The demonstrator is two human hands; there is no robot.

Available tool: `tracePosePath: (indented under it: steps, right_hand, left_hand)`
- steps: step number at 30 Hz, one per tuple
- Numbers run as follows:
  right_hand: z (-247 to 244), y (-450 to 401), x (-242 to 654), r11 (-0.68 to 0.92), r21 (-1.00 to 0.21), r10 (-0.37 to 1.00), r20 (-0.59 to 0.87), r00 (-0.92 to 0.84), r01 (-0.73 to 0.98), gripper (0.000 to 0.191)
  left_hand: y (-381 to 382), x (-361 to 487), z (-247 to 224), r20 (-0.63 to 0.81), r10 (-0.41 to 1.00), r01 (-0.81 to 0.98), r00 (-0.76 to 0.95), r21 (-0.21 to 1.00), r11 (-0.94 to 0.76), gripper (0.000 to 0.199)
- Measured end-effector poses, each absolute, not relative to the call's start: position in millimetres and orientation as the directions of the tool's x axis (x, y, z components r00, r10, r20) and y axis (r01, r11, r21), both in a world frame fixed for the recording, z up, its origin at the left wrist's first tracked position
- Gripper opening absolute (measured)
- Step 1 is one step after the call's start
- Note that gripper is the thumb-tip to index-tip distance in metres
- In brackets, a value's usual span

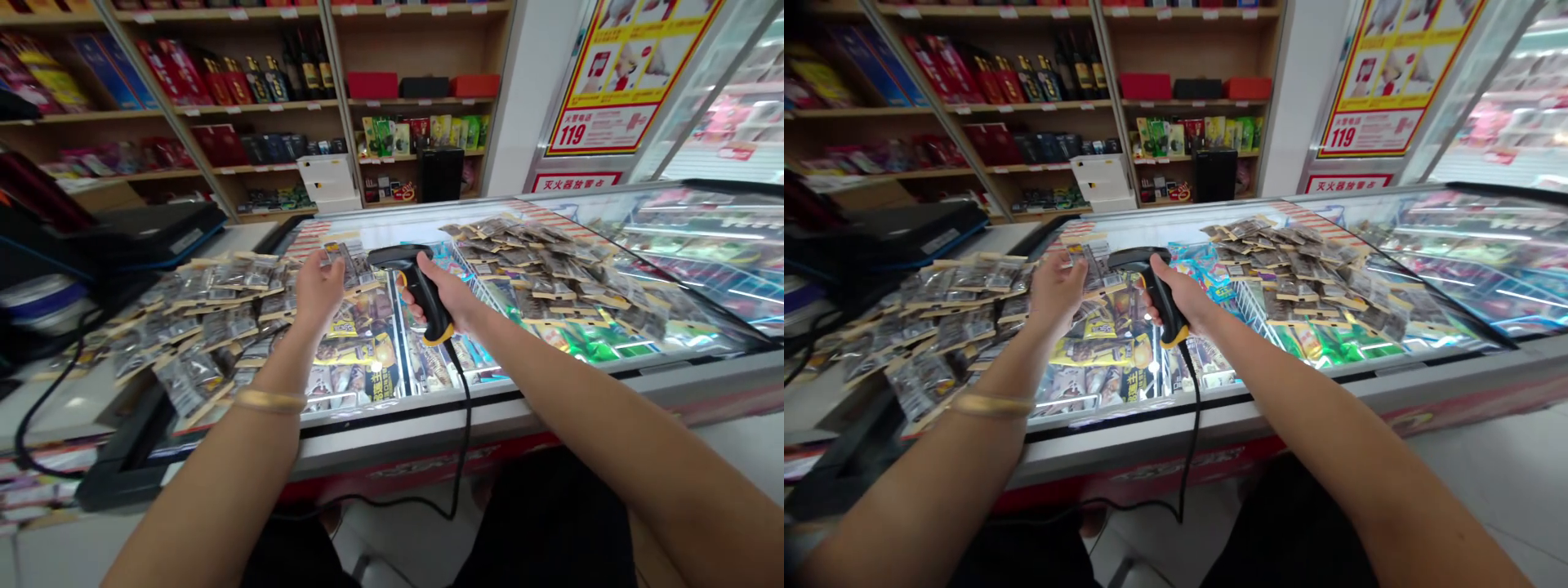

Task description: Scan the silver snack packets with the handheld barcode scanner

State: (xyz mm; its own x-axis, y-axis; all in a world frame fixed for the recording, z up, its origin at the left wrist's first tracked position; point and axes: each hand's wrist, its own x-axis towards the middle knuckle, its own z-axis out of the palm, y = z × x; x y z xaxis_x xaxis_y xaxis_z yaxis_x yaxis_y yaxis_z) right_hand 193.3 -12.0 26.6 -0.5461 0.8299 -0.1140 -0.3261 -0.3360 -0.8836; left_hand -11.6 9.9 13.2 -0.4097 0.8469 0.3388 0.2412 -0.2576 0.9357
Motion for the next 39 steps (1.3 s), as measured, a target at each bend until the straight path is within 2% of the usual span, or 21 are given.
tracePosePath:
  steps: [3,8,18,24,30,35,39]
  right_hand:
    - [26.2,-8.8,189.8,-0.357,-0.878,0.817,-0.128,-0.562,-0.319,0.05]
    - [20.6,-16.5,205.3,-0.381,-0.889,0.788,-0.169,-0.591,-0.253,0.051]
    - [17.3,-17.3,203.7,-0.427,-0.88,0.774,-0.237,-0.587,-0.209,0.051]
    - [11.1,-15.4,205.7,-0.405,-0.89,0.766,-0.204,-0.609,-0.211,0.052]
    - [16.5,-18.4,201.8,-0.403,-0.866,0.789,-0.165,-0.592,-0.296,0.052]
    - [26.4,-14.0,184.3,-0.391,-0.842,0.809,-0.122,-0.575,-0.372,0.052]
    - [35.4,-7.9,156.8,-0.393,-0.816,0.795,-0.07,-0.602,-0.424,0.051]
  left_hand:
    - [10.8,-21.4,10.0,0.435,0.822,0.436,-0.368,0.861,-0.261,0.022]
    - [6.5,-21.7,13.8,0.467,0.827,0.645,-0.314,0.744,-0.175,0.032]
    - [6.4,-19.7,14.2,0.453,0.834,0.69,-0.314,0.712,-0.127,0.039]
    - [8.1,-20.0,14.1,0.434,0.831,0.671,-0.348,0.734,-0.102,0.032]
    - [2.4,-17.1,18.0,0.436,0.831,0.707,-0.346,0.704,-0.075,0.034]
    - [1.6,-39.4,48.7,0.536,0.772,0.782,-0.342,0.617,-0.082,0.042]
    - [0.9,-84.2,82.5,0.545,0.726,0.817,-0.421,0.575,0.043,0.045]
